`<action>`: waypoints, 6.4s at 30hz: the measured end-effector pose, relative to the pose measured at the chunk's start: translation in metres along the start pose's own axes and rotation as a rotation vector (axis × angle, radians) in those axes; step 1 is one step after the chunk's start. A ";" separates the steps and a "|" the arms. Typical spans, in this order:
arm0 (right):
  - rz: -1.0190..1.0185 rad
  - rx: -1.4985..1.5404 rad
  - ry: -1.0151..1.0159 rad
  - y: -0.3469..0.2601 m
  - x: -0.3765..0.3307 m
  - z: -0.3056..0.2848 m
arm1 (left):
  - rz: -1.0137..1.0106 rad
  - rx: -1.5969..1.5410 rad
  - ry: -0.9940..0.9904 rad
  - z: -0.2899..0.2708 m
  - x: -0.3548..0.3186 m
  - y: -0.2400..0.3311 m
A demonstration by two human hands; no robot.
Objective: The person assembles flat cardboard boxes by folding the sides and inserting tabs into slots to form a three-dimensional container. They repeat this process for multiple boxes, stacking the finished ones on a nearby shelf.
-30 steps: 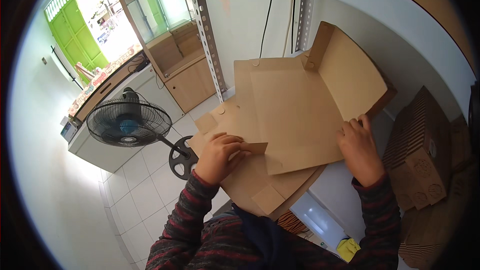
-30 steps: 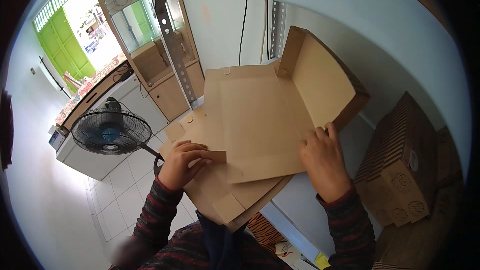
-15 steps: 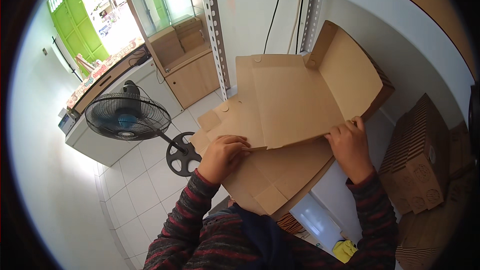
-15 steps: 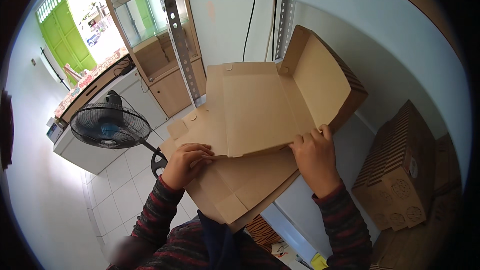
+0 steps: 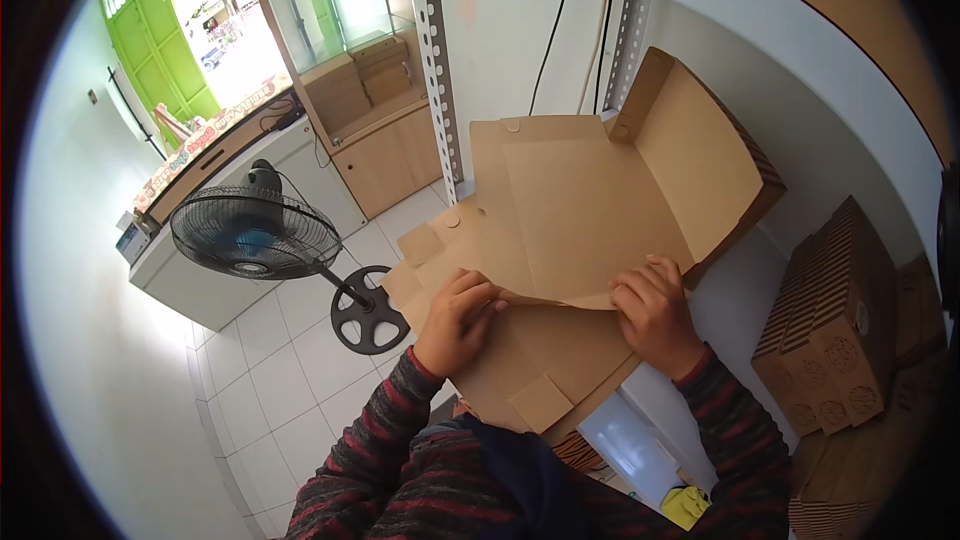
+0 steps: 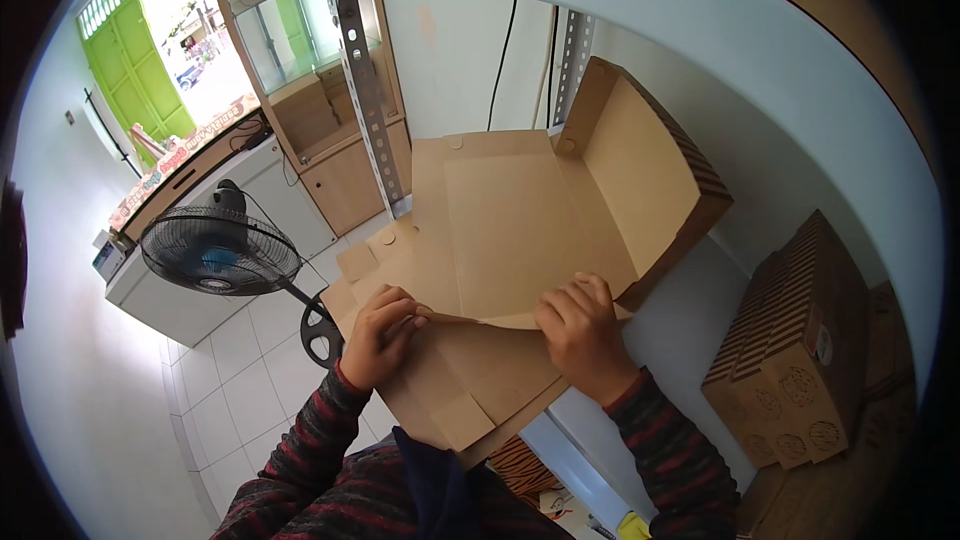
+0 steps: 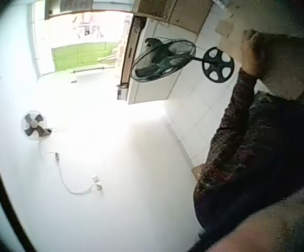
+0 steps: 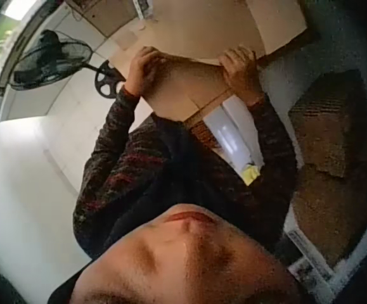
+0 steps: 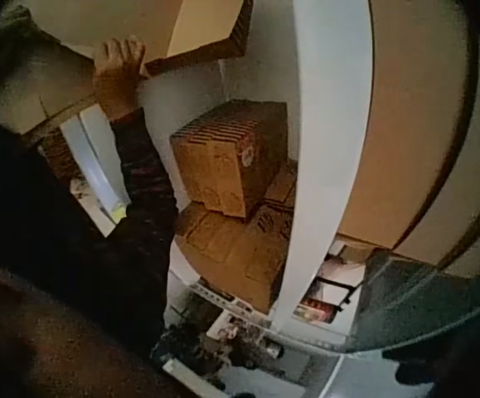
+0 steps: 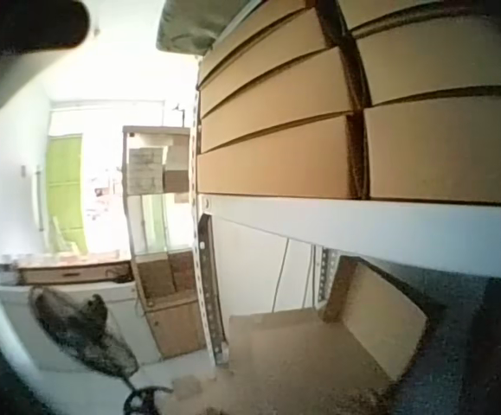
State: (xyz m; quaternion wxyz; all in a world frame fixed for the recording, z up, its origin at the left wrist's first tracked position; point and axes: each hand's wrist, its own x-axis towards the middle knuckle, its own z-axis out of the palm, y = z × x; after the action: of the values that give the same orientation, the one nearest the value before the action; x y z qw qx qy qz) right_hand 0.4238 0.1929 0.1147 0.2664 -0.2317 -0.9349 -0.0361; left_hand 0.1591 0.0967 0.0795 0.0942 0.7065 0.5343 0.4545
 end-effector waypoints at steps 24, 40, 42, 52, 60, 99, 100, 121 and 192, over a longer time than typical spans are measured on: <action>-0.319 -0.009 0.286 -0.042 -0.001 -0.023 | 0.376 0.297 -0.096 -0.002 0.033 0.083; -0.324 0.007 0.342 -0.038 -0.011 -0.016 | 0.268 0.055 -0.345 -0.002 0.036 0.078; -0.326 0.014 0.332 -0.038 -0.008 -0.018 | 0.189 -0.004 -0.370 -0.004 0.036 0.078; -0.366 0.018 0.333 -0.040 -0.007 -0.018 | 0.186 0.028 -0.376 -0.002 0.034 0.079; -0.295 0.042 0.363 -0.036 -0.006 -0.015 | 0.053 -0.026 -0.314 -0.006 0.035 0.077; -0.058 0.271 0.273 -0.045 -0.006 -0.007 | 0.217 0.069 -0.443 -0.005 0.033 0.075; 0.009 0.319 0.220 -0.047 -0.001 -0.014 | 0.222 0.062 -0.398 -0.004 0.032 0.076; 0.044 0.430 -0.074 -0.036 0.003 -0.020 | 0.243 0.251 -0.247 0.016 0.019 0.073; 0.496 -0.162 -0.135 -0.141 -0.015 -0.038 | -0.069 -0.422 0.153 -0.041 0.010 -0.051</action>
State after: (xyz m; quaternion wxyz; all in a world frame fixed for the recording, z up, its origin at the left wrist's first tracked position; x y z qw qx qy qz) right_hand 0.3896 0.0537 0.1470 0.1847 -0.4761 -0.8593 -0.0289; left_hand 0.0949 0.1118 0.0770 0.2148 0.6159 0.4567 0.6050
